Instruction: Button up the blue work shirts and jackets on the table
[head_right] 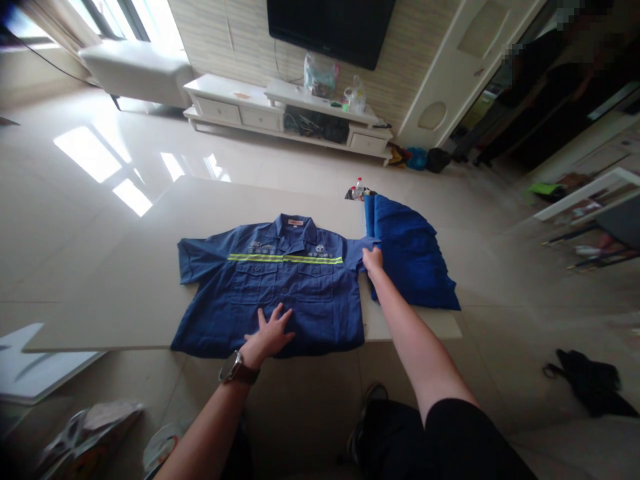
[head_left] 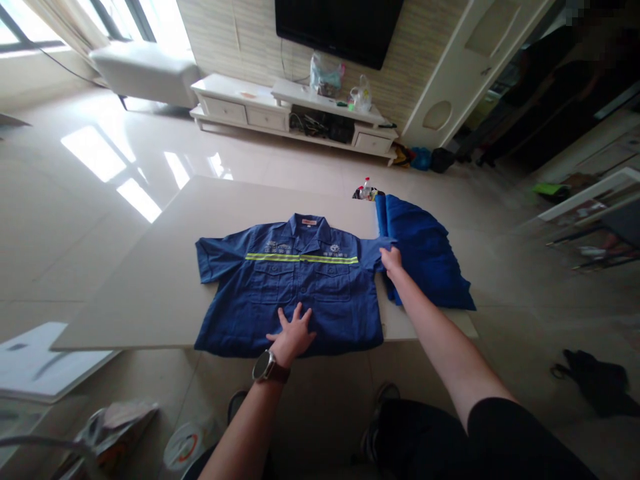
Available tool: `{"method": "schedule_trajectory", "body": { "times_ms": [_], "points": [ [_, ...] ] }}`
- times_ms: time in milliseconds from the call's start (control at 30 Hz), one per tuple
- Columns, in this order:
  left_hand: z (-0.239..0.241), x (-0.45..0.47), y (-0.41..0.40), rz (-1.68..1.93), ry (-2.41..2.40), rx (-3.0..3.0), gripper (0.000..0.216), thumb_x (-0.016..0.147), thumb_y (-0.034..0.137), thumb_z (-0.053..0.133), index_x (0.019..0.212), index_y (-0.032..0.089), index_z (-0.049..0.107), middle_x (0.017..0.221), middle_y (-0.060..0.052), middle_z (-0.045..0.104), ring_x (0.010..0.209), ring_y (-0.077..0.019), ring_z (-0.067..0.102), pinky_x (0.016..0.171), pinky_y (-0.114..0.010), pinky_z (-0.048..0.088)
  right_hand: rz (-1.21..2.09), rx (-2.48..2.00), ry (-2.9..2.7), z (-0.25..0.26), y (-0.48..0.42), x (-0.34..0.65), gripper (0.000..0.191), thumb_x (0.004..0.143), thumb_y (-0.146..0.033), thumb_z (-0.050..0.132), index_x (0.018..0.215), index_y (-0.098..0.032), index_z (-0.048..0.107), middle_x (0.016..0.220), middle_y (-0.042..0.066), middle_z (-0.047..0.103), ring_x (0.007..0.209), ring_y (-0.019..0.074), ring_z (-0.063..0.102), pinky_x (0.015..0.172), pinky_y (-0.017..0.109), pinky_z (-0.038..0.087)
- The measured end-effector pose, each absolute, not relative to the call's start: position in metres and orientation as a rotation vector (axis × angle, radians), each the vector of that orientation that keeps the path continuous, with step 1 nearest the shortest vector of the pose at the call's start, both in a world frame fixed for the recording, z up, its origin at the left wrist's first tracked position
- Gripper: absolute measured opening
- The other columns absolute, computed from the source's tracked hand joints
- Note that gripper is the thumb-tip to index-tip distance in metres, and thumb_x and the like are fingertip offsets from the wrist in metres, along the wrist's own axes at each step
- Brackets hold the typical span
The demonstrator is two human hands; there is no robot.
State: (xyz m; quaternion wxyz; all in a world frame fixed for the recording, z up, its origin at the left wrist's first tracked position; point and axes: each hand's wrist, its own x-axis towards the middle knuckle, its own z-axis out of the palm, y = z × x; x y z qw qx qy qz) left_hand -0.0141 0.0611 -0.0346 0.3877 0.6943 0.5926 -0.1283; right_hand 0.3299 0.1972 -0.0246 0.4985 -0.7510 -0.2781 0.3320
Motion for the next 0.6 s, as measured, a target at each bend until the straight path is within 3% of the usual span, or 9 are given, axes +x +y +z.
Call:
{"method": "schedule_trajectory", "body": {
  "times_ms": [100, 200, 333, 467, 600],
  "points": [
    [-0.038, -0.015, 0.062, -0.310, 1.500, 1.764, 0.075, 0.094, 0.042, 0.056, 0.163, 0.040, 0.028, 0.177, 0.002, 0.001, 0.153, -0.0593, -0.011, 0.097, -0.093, 0.031, 0.816, -1.829, -1.105, -0.031, 0.187, 0.293, 0.047, 0.078, -0.028, 0.078, 0.124, -0.023, 0.071, 0.131, 0.006, 0.073, 0.127, 0.0239, 0.064, 0.113, 0.033, 0.047],
    [-0.044, -0.016, 0.062, -0.274, 1.486, 1.770, 0.075, 0.093, 0.042, 0.055, 0.163, 0.039, 0.029, 0.177, 0.001, 0.001, 0.153, -0.0601, -0.012, 0.096, -0.094, 0.030, 0.715, -1.934, -1.819, -0.045, 0.167, 0.258, 0.068, 0.084, -0.047, 0.076, 0.147, -0.026, 0.058, 0.159, 0.006, 0.050, 0.149, 0.0305, 0.043, 0.125, 0.047, 0.033],
    [-0.040, -0.021, 0.061, -0.236, 1.460, 1.757, 0.072, 0.092, 0.041, 0.056, 0.161, 0.039, 0.034, 0.176, -0.001, 0.006, 0.154, -0.0581, -0.007, 0.099, -0.090, 0.033, 0.380, -2.118, -2.060, -0.071, 0.144, 0.242, 0.059, 0.101, -0.051, 0.048, 0.155, -0.026, 0.048, 0.167, 0.004, 0.037, 0.157, 0.0310, 0.026, 0.125, 0.054, 0.028],
    [-0.034, -0.048, 0.080, -0.006, 1.508, 1.755, 0.063, 0.091, 0.045, 0.060, 0.153, 0.041, 0.047, 0.171, -0.007, 0.026, 0.154, -0.0480, 0.022, 0.108, -0.077, 0.036, 0.218, -2.123, -2.079, -0.098, 0.128, 0.244, 0.056, 0.104, -0.041, 0.040, 0.158, -0.026, 0.044, 0.168, 0.003, 0.035, 0.158, 0.0268, 0.025, 0.127, 0.049, 0.023],
    [-0.041, -0.115, 0.134, 0.531, 1.956, 1.407, 0.061, 0.090, 0.041, 0.062, 0.146, 0.021, 0.051, 0.149, -0.022, 0.049, 0.140, -0.0403, 0.046, 0.112, -0.061, 0.040, 0.061, -2.079, -2.035, -0.117, 0.125, 0.244, 0.055, 0.102, -0.038, 0.042, 0.156, -0.027, 0.047, 0.167, 0.004, 0.038, 0.156, 0.0258, 0.029, 0.126, 0.048, 0.021]
  ]
}}
